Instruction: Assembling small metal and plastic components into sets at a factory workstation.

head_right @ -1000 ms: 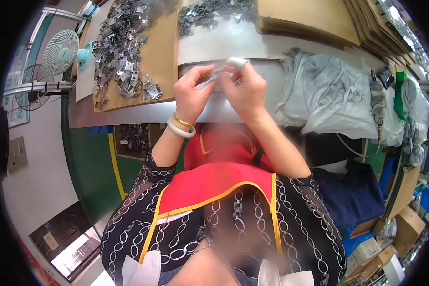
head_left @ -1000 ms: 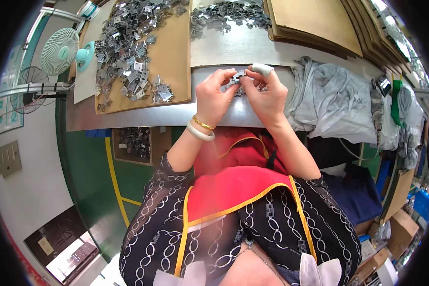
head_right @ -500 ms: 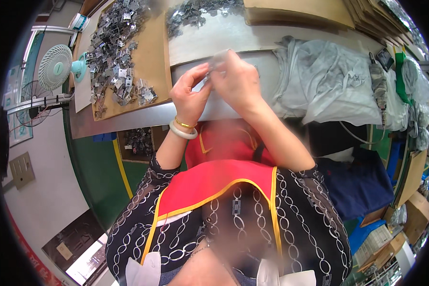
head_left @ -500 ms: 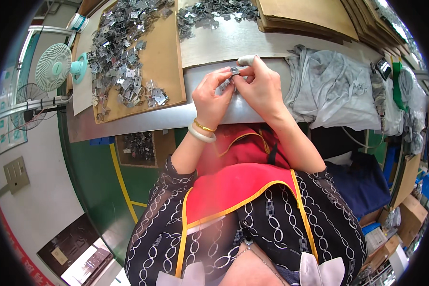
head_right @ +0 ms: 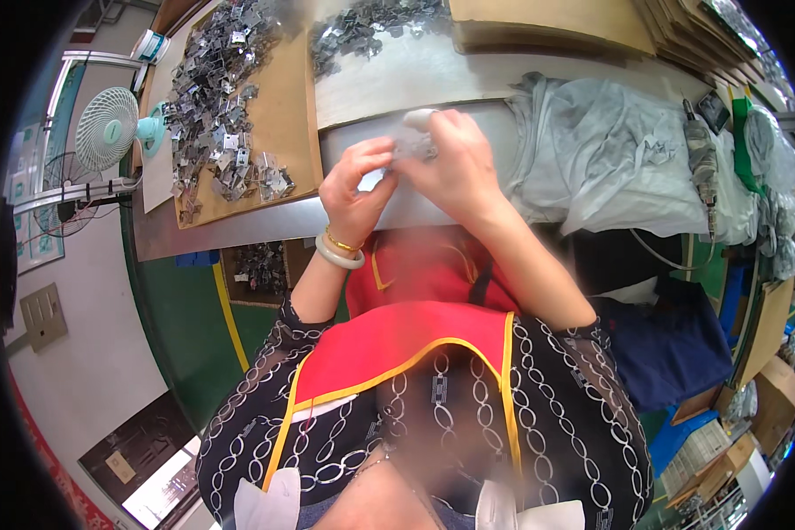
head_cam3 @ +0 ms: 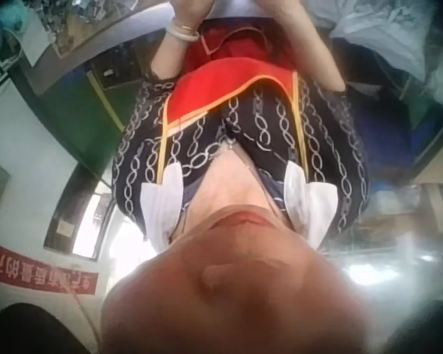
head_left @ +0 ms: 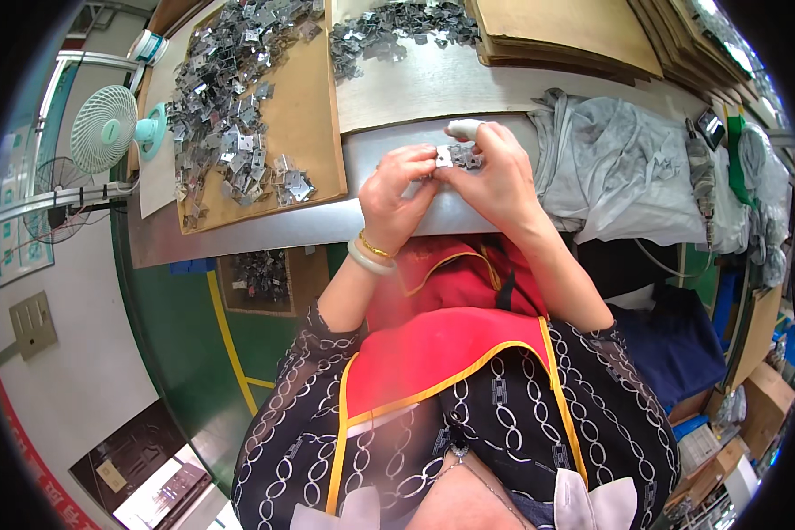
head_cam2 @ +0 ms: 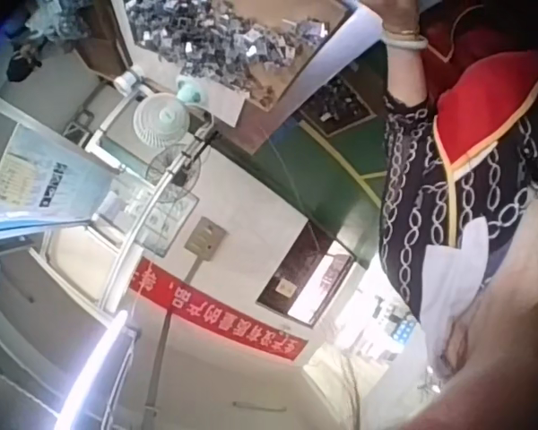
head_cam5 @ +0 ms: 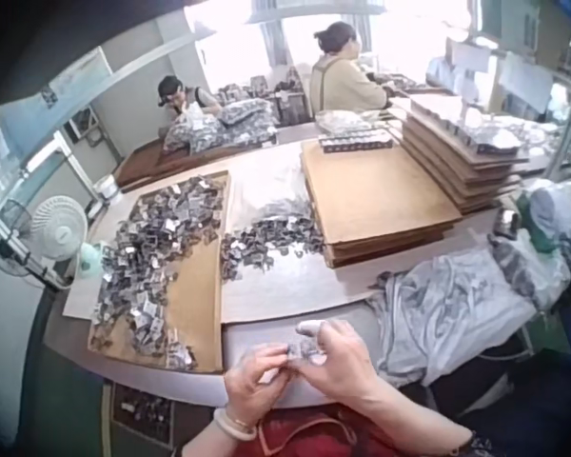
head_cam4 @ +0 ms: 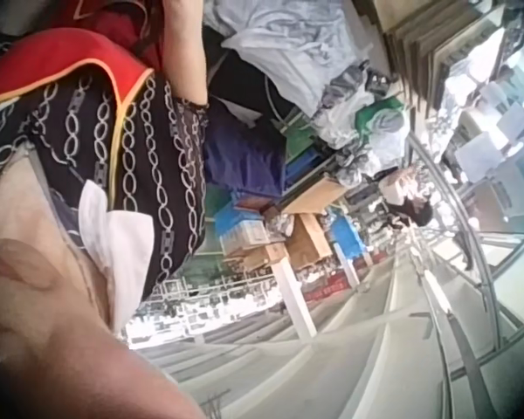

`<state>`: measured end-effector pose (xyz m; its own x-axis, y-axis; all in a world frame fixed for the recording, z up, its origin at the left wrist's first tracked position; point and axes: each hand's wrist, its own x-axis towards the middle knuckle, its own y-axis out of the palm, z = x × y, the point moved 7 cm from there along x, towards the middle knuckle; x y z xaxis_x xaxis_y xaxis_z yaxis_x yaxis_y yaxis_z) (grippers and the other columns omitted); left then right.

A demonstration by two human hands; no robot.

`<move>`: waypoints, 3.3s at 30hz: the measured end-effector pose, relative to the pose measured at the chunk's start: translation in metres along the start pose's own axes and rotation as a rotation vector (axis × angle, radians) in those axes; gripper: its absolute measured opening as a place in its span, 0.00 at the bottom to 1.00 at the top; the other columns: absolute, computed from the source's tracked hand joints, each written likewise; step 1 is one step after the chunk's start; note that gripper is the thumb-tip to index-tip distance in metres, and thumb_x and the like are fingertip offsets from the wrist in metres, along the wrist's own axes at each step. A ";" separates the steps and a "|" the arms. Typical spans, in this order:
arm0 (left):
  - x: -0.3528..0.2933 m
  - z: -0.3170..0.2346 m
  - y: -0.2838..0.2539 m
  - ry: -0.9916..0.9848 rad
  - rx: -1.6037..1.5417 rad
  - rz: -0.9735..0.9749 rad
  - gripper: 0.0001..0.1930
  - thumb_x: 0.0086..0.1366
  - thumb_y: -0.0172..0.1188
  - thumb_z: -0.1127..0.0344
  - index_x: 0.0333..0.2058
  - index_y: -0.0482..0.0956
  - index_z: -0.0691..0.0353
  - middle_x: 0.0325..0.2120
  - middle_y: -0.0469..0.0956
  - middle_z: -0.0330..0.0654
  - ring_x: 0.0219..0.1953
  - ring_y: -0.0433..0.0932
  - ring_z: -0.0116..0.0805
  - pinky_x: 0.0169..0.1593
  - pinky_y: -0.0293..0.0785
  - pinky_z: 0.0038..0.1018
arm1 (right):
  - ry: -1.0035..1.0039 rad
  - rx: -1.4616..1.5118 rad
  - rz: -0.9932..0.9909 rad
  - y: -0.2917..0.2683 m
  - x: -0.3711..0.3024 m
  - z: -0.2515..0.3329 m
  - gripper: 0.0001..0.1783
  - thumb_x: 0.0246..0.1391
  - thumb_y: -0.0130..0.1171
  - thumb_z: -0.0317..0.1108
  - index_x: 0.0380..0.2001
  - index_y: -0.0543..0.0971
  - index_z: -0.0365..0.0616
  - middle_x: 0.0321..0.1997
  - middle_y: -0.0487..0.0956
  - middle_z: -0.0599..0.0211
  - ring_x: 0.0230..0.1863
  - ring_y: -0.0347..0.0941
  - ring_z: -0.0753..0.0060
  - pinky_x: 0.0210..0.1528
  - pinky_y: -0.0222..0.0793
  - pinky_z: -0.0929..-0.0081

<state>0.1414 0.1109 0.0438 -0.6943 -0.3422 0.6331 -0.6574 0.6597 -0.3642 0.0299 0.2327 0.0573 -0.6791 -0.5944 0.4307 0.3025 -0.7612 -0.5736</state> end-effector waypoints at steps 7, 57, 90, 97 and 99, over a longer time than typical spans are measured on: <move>-0.010 -0.021 0.004 0.093 -0.021 0.075 0.18 0.48 0.70 0.85 0.38 0.81 0.61 0.43 0.85 0.45 0.49 0.83 0.48 0.52 0.81 0.37 | 0.283 0.515 0.356 0.028 -0.033 -0.043 0.18 0.52 0.74 0.27 0.46 0.83 0.34 0.42 0.86 0.65 0.43 0.80 0.79 0.48 0.78 0.76; -0.002 0.066 -0.036 -0.455 0.143 -0.020 0.15 0.63 0.65 0.71 0.49 0.82 0.65 0.37 0.84 0.49 0.39 0.84 0.40 0.43 0.80 0.33 | 0.720 0.704 0.377 0.122 0.108 -0.132 0.15 0.62 0.67 0.38 0.45 0.82 0.38 0.26 0.75 0.80 0.24 0.66 0.88 0.24 0.60 0.86; -0.010 0.018 -0.016 -0.292 -0.053 0.187 0.12 0.58 0.75 0.71 0.34 0.78 0.66 0.26 0.82 0.43 0.28 0.84 0.28 0.34 0.81 0.25 | 0.107 0.356 0.276 0.029 -0.010 0.014 0.20 0.49 0.75 0.26 0.46 0.83 0.39 0.39 0.87 0.70 0.28 0.71 0.88 0.30 0.68 0.84; -0.029 0.031 -0.006 -0.684 -0.536 0.231 0.07 0.59 0.70 0.76 0.37 0.83 0.67 0.33 0.86 0.44 0.34 0.85 0.32 0.38 0.81 0.27 | -0.115 0.101 0.077 0.022 -0.017 0.023 0.17 0.47 0.75 0.26 0.43 0.85 0.41 0.36 0.87 0.66 0.27 0.76 0.78 0.30 0.71 0.78; -0.031 0.030 -0.007 -0.705 -0.563 0.255 0.07 0.61 0.69 0.74 0.37 0.84 0.67 0.34 0.86 0.42 0.34 0.85 0.30 0.39 0.81 0.27 | -0.166 0.056 0.094 0.023 -0.023 0.016 0.17 0.47 0.75 0.26 0.43 0.85 0.42 0.36 0.87 0.66 0.27 0.76 0.76 0.31 0.71 0.77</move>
<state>0.1588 0.0965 0.0061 -0.9363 -0.3480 -0.0477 -0.3506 0.9342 0.0659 0.0634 0.2246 0.0451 -0.5280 -0.6943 0.4890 0.3993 -0.7112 -0.5786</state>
